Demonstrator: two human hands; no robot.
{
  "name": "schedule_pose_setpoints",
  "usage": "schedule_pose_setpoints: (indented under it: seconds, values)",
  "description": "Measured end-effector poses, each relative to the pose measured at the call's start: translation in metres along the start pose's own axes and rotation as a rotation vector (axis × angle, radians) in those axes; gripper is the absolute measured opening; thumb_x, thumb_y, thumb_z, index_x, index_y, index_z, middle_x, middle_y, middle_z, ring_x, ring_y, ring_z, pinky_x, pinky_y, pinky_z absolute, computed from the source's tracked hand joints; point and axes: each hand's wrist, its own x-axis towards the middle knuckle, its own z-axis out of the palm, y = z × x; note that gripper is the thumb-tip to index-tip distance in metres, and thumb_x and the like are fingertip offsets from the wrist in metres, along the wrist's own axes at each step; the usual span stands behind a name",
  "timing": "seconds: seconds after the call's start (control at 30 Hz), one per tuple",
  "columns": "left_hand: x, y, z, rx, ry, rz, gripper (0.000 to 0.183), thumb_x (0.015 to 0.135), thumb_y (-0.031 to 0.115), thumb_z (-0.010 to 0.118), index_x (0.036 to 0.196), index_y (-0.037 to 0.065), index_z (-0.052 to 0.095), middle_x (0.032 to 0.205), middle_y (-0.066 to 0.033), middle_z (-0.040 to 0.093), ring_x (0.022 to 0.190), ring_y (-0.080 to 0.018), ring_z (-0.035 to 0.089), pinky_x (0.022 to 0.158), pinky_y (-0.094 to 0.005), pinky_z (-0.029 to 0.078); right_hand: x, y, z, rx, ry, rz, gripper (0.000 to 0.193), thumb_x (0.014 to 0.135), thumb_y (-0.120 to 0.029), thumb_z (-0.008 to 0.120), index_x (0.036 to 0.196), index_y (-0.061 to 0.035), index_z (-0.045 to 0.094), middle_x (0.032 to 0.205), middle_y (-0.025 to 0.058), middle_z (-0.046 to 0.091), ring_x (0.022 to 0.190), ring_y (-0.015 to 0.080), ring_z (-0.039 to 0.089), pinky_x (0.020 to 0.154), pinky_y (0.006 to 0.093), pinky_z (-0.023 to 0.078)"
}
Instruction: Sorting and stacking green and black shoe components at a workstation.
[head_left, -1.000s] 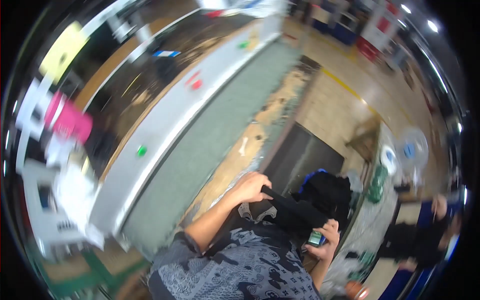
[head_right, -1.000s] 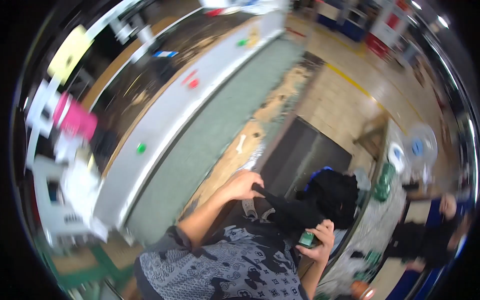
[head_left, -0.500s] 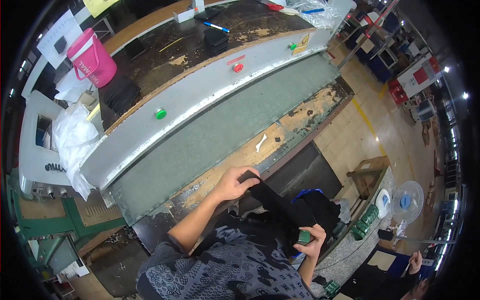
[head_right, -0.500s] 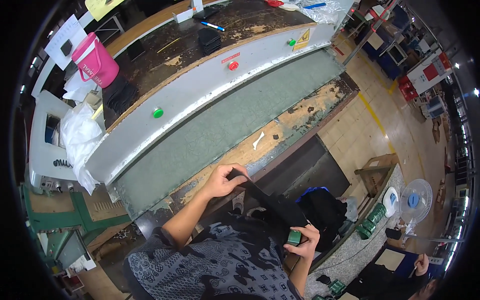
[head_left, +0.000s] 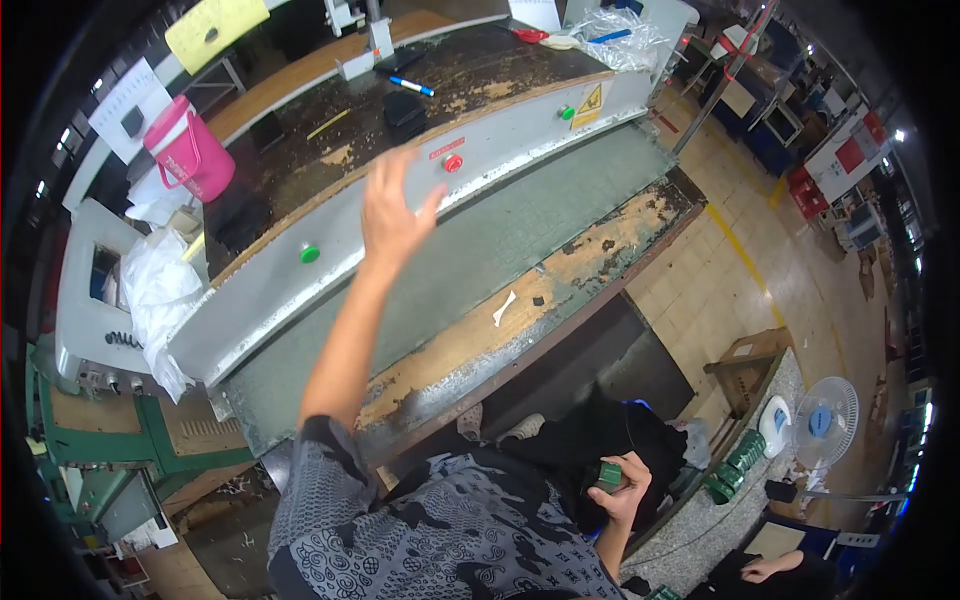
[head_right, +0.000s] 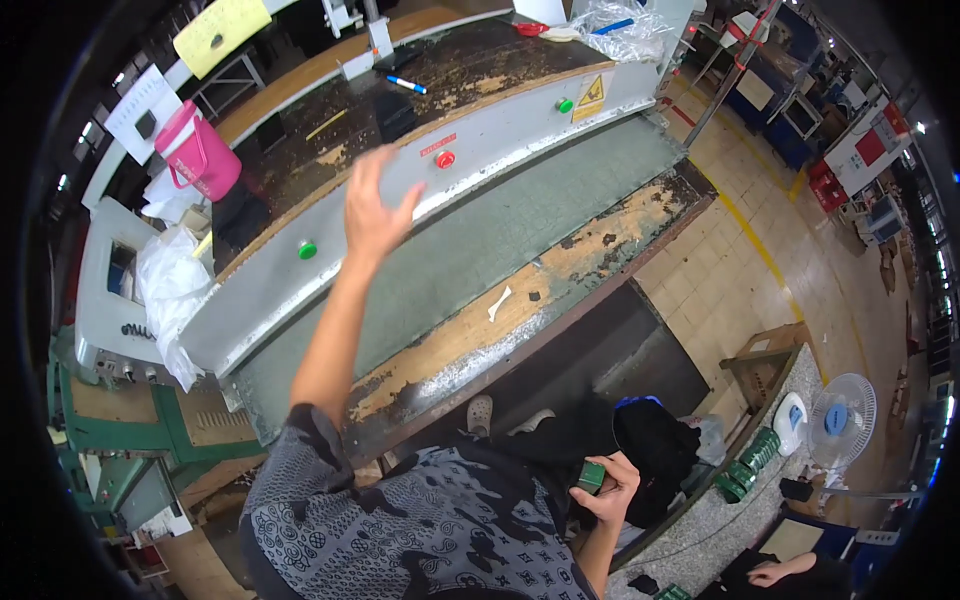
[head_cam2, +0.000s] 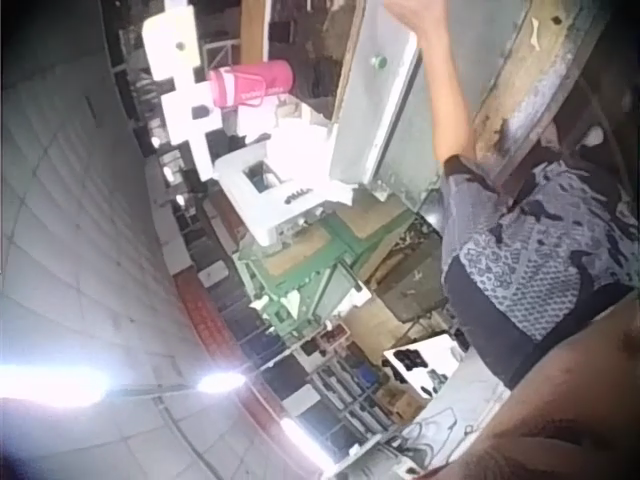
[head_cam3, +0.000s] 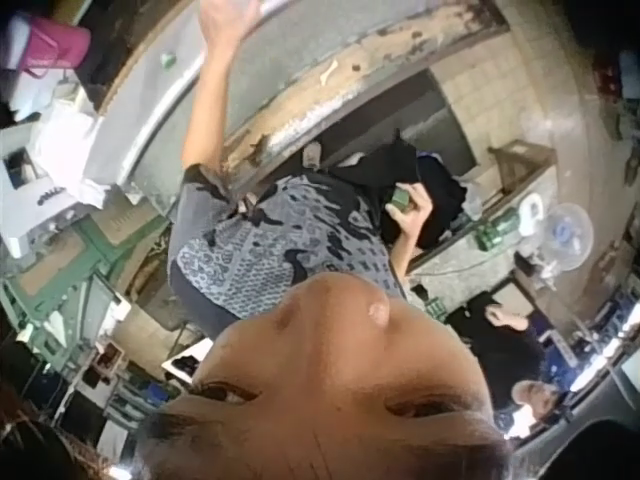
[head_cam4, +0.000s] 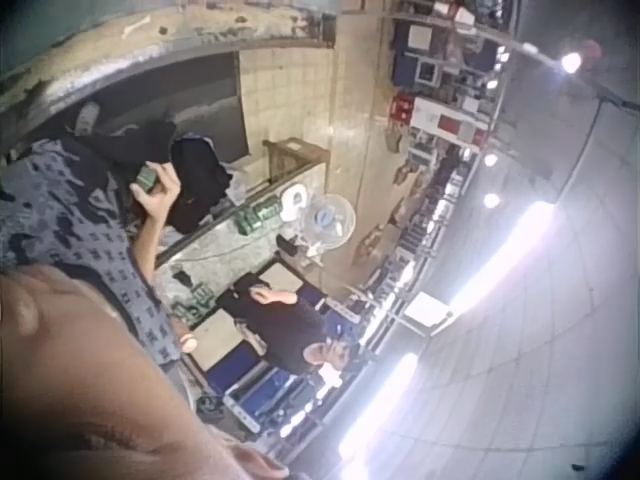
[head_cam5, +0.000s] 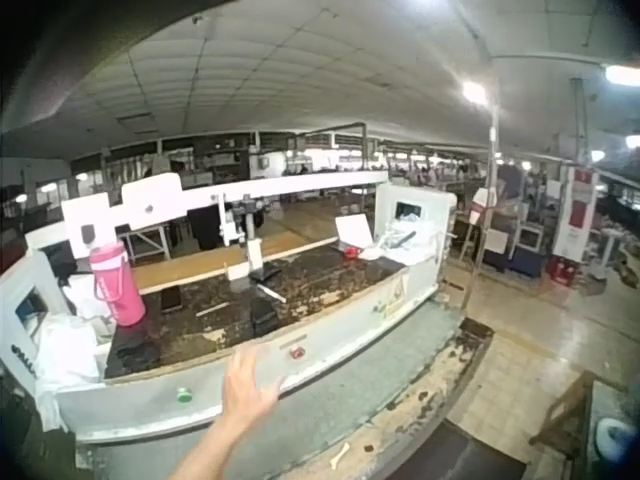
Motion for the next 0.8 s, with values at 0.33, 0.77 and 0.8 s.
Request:
schedule_pose_setpoints:
  seconds: [0.33,0.77,0.8]
  values:
    - [0.085,-0.089,0.068,0.348,-0.164,-0.023,0.102,0.056,0.030,0.097,0.145,0.018,0.049,0.154,-0.0184,0.043,0.125,-0.0403,0.058,0.099,-0.0473,0.054,-0.002,0.049,-0.034,-0.106,0.062,-0.134,0.050,0.055,-0.030,0.092,0.087,0.0040,0.075,0.070,0.0038,0.061,0.067,0.0132,0.050,0.063,0.0284,0.039]
    - [0.130,-0.089,0.027,0.333,-0.415,-0.056,0.087,0.057,0.035,0.097,0.135,0.013,0.064,0.144,-0.0153,0.057,0.131,-0.0322,0.056,0.112,-0.0406,0.044,0.013,0.078,-0.059,0.077,0.134,-0.033,0.050,0.056,-0.031,0.092,0.088,0.0031,0.074,0.074,0.0052,0.064,0.069,0.0156,0.057,0.063,0.0290,0.043]
    - [0.131,-0.091,0.025,0.298,-0.394,-0.030,0.084,0.059,0.035,0.096,0.134,0.013,0.065,0.140,-0.0158,0.060,0.130,-0.0321,0.058,0.111,-0.0399,0.044,0.015,0.080,-0.062,0.072,0.101,-0.043,0.049,0.056,-0.031,0.092,0.088,0.0023,0.075,0.074,0.0048,0.064,0.069,0.0157,0.057,0.063,0.0293,0.042]
